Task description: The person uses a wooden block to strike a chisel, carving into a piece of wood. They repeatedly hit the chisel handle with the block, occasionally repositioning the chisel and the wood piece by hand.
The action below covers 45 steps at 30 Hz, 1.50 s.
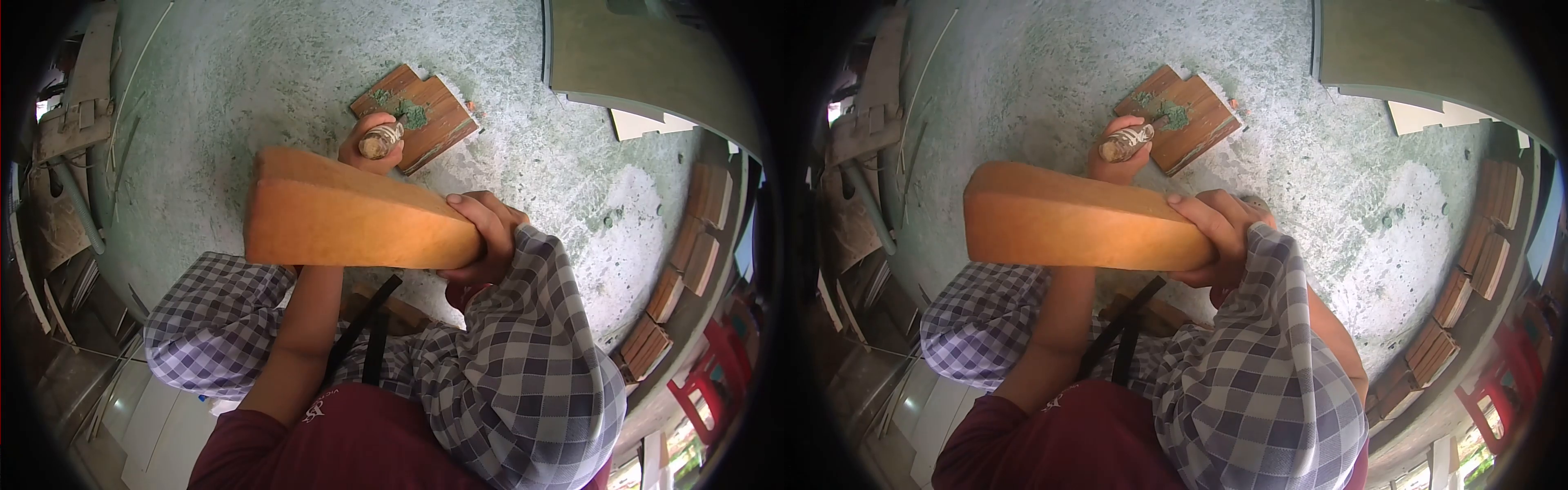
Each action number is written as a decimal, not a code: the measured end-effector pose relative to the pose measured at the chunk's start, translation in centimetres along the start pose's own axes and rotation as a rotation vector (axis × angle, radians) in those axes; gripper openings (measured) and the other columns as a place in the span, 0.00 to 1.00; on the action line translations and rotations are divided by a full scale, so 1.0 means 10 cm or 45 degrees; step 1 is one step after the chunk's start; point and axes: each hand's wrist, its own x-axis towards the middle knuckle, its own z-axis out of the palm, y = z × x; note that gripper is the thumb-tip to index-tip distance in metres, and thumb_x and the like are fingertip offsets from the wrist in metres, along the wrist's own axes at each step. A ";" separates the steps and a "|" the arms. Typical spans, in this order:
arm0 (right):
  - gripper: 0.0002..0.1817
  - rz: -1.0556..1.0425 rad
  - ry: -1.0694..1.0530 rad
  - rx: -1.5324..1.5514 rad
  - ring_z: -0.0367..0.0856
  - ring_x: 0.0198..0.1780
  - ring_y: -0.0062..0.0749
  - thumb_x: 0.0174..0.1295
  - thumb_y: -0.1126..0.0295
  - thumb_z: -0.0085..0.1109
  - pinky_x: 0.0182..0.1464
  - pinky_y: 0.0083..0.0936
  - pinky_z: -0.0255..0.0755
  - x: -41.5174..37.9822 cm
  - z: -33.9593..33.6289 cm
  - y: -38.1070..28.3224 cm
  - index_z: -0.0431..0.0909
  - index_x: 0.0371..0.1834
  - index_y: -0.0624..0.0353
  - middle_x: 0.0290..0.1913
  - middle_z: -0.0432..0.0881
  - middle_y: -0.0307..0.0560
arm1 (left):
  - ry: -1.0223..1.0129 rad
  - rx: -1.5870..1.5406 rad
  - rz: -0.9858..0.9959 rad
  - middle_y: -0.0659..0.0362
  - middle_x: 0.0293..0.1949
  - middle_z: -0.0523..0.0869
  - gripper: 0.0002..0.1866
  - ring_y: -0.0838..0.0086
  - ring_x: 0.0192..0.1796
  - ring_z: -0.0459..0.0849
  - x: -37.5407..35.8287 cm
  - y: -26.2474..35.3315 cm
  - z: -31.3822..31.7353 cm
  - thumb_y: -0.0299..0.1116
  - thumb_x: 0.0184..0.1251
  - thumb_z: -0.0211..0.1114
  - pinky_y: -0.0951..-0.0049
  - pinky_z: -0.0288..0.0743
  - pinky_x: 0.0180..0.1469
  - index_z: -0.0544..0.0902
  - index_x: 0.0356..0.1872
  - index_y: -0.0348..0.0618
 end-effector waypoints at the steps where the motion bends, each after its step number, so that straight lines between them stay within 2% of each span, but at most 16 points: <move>1: 0.45 -0.006 0.068 0.033 0.81 0.45 0.47 0.39 0.56 0.76 0.48 0.37 0.76 0.02 0.01 -0.01 0.65 0.66 0.42 0.44 0.78 0.51 | 0.000 -0.002 0.000 0.63 0.39 0.81 0.22 0.79 0.39 0.79 -0.01 -0.01 0.03 0.20 0.52 0.69 0.78 0.76 0.42 0.76 0.50 0.47; 5: 0.44 0.601 -0.182 -0.197 0.82 0.44 0.47 0.42 0.56 0.74 0.47 0.38 0.76 0.13 0.02 -0.01 0.64 0.66 0.41 0.43 0.78 0.51 | -0.072 -0.131 -0.106 0.59 0.46 0.79 0.25 0.76 0.47 0.77 -0.04 -0.21 0.01 0.20 0.52 0.69 0.74 0.72 0.52 0.74 0.53 0.42; 9: 0.44 0.550 -0.202 -0.163 0.82 0.44 0.46 0.42 0.55 0.74 0.48 0.40 0.76 0.15 0.00 -0.14 0.64 0.66 0.38 0.43 0.78 0.49 | 0.095 -0.019 -0.125 0.59 0.46 0.79 0.24 0.75 0.46 0.78 -0.08 -0.08 0.09 0.20 0.53 0.69 0.74 0.72 0.51 0.74 0.53 0.42; 10: 0.44 0.325 -0.152 -0.107 0.83 0.42 0.46 0.42 0.55 0.75 0.47 0.40 0.77 0.16 -0.03 -0.16 0.64 0.66 0.39 0.42 0.78 0.49 | -0.007 -0.215 -0.470 0.60 0.45 0.80 0.24 0.74 0.45 0.79 -0.03 0.21 0.00 0.19 0.52 0.69 0.73 0.73 0.50 0.75 0.53 0.44; 12: 0.44 0.103 -0.107 -0.041 0.83 0.41 0.46 0.41 0.55 0.75 0.45 0.40 0.78 0.16 0.00 -0.12 0.64 0.66 0.39 0.42 0.78 0.49 | 0.026 0.023 -0.093 0.61 0.44 0.81 0.24 0.73 0.44 0.80 -0.05 0.03 0.01 0.19 0.52 0.69 0.73 0.74 0.49 0.75 0.52 0.46; 14: 0.43 -0.096 0.065 -0.124 0.84 0.38 0.44 0.41 0.55 0.75 0.40 0.38 0.79 0.19 0.06 0.00 0.65 0.65 0.39 0.40 0.78 0.50 | 0.050 -0.042 -0.179 0.61 0.45 0.81 0.24 0.73 0.44 0.79 -0.07 -0.05 0.05 0.19 0.52 0.69 0.73 0.74 0.49 0.75 0.52 0.45; 15: 0.42 0.212 -0.057 -0.226 0.84 0.37 0.44 0.42 0.55 0.74 0.38 0.37 0.80 0.17 0.07 0.01 0.66 0.65 0.40 0.38 0.78 0.50 | 0.075 -0.113 -0.263 0.61 0.45 0.80 0.23 0.73 0.44 0.79 -0.07 -0.09 0.07 0.19 0.52 0.68 0.73 0.74 0.50 0.75 0.51 0.45; 20: 0.45 0.418 -0.209 -0.353 0.84 0.39 0.44 0.38 0.59 0.77 0.38 0.37 0.80 0.24 0.00 -0.20 0.66 0.65 0.45 0.41 0.78 0.49 | 0.072 -0.168 -0.097 0.60 0.45 0.79 0.23 0.76 0.47 0.77 -0.15 -0.14 0.05 0.19 0.53 0.68 0.76 0.73 0.51 0.75 0.52 0.43; 23: 0.46 -0.044 -0.107 -0.233 0.84 0.38 0.44 0.37 0.56 0.77 0.39 0.37 0.80 0.30 -0.07 -0.30 0.66 0.65 0.43 0.40 0.78 0.49 | 0.054 -0.253 -0.166 0.60 0.43 0.80 0.23 0.77 0.42 0.78 -0.16 -0.08 0.01 0.18 0.54 0.68 0.77 0.75 0.46 0.76 0.52 0.45; 26: 0.45 -0.050 -0.142 -0.364 0.83 0.34 0.45 0.38 0.56 0.76 0.38 0.35 0.81 0.31 -0.01 -0.08 0.66 0.65 0.43 0.39 0.77 0.49 | 0.037 -0.347 -0.272 0.60 0.43 0.81 0.23 0.76 0.42 0.79 -0.14 -0.03 -0.01 0.19 0.54 0.67 0.77 0.75 0.45 0.76 0.53 0.45; 27: 0.45 0.292 -0.196 -0.506 0.83 0.35 0.45 0.39 0.56 0.76 0.40 0.36 0.80 0.31 0.09 -0.02 0.65 0.65 0.42 0.39 0.76 0.49 | 0.017 -0.505 -0.417 0.60 0.43 0.81 0.23 0.76 0.42 0.79 -0.13 -0.03 -0.01 0.19 0.55 0.67 0.78 0.75 0.45 0.76 0.53 0.45; 28: 0.45 0.287 -0.196 -0.506 0.83 0.35 0.45 0.39 0.56 0.76 0.40 0.36 0.80 0.35 0.07 -0.07 0.65 0.65 0.42 0.39 0.76 0.49 | 0.032 -0.198 -0.074 0.60 0.44 0.81 0.22 0.76 0.42 0.80 -0.15 -0.15 -0.03 0.19 0.55 0.66 0.78 0.76 0.45 0.75 0.53 0.43; 30: 0.44 0.386 -0.338 -0.477 0.83 0.37 0.44 0.40 0.56 0.75 0.41 0.36 0.80 0.42 -0.04 -0.21 0.66 0.65 0.41 0.39 0.76 0.48 | 0.153 -0.140 -0.048 0.60 0.43 0.81 0.23 0.78 0.41 0.79 -0.16 -0.14 0.06 0.19 0.55 0.67 0.79 0.75 0.45 0.76 0.53 0.41; 35: 0.43 -0.095 -0.227 -0.366 0.83 0.38 0.44 0.41 0.57 0.75 0.39 0.37 0.81 0.40 -0.05 -0.36 0.65 0.65 0.41 0.39 0.76 0.48 | 0.155 -0.411 -0.130 0.60 0.42 0.82 0.23 0.80 0.41 0.79 -0.25 -0.21 0.05 0.21 0.54 0.69 0.81 0.74 0.44 0.76 0.54 0.40; 38: 0.43 0.305 -0.284 -0.495 0.83 0.35 0.44 0.41 0.58 0.75 0.38 0.35 0.81 0.40 0.11 -0.07 0.65 0.65 0.40 0.39 0.76 0.48 | 0.179 -0.428 -0.212 0.59 0.44 0.82 0.24 0.80 0.42 0.79 -0.24 -0.13 0.01 0.21 0.55 0.69 0.81 0.74 0.46 0.76 0.54 0.40; 45: 0.43 -0.002 -0.242 -0.333 0.84 0.34 0.45 0.42 0.55 0.73 0.38 0.36 0.82 0.42 -0.01 -0.35 0.64 0.66 0.40 0.39 0.76 0.48 | 0.235 -0.385 0.035 0.58 0.54 0.78 0.23 0.76 0.52 0.78 -0.32 -0.42 0.09 0.19 0.57 0.67 0.77 0.73 0.54 0.74 0.55 0.42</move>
